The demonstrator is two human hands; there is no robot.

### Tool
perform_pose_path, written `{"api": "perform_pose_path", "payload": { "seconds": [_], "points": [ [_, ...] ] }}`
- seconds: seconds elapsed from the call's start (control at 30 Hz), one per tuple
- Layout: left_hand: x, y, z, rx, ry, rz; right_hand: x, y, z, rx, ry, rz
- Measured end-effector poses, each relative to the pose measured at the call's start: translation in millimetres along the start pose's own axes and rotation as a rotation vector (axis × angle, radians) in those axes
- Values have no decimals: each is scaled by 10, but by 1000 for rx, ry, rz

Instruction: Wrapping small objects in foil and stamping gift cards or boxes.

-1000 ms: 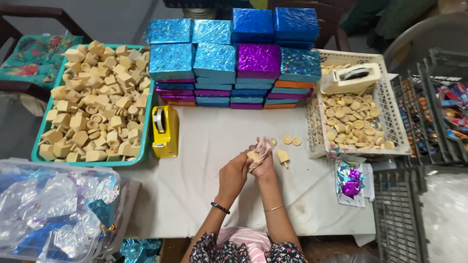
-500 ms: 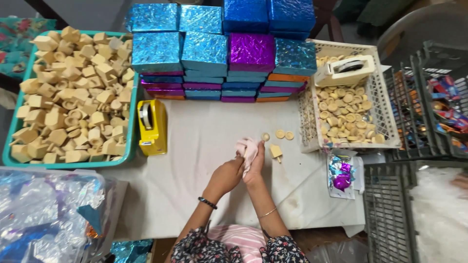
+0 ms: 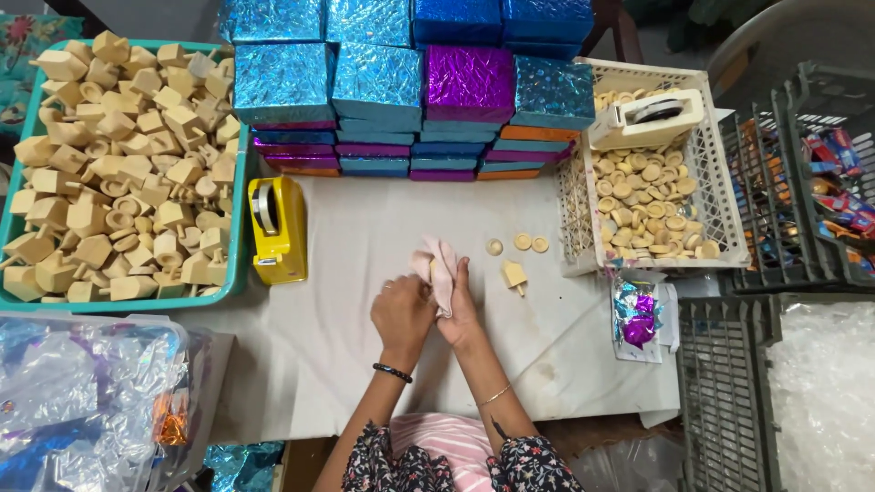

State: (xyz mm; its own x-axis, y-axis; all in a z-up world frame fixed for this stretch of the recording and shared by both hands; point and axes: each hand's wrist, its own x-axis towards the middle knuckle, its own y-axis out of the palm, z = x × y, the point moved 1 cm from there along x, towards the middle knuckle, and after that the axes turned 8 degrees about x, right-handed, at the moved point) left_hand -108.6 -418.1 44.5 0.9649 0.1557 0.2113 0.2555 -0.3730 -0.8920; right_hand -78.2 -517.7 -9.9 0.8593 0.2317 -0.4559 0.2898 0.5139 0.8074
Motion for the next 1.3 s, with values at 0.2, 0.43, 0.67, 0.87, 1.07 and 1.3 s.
{"api": "perform_pose_path", "payload": {
  "seconds": [0.2, 0.43, 0.67, 0.87, 1.07, 1.3],
  "points": [
    [170, -61, 86, -78, -13, -256, -193, 195, -33, -212, 145, -56],
    [174, 438, 480, -387, 101, 15, 241, -642, -461, -436, -34, -75],
    [-379, 1597, 725, -1571, -751, 610, -40, -301, -208, -1092, -443, -405],
    [-287, 1128, 308, -1478, -750, 566, 66, -677, -85, -834, -382, -363],
    [-395, 1236, 38, -510, -24, 78, 591, -1927, -71, -482, 59, -351],
    [-230, 1639, -633, -343, 130, -20, 20, -1312, 668, -1572, -655, -695]
  ]
}}
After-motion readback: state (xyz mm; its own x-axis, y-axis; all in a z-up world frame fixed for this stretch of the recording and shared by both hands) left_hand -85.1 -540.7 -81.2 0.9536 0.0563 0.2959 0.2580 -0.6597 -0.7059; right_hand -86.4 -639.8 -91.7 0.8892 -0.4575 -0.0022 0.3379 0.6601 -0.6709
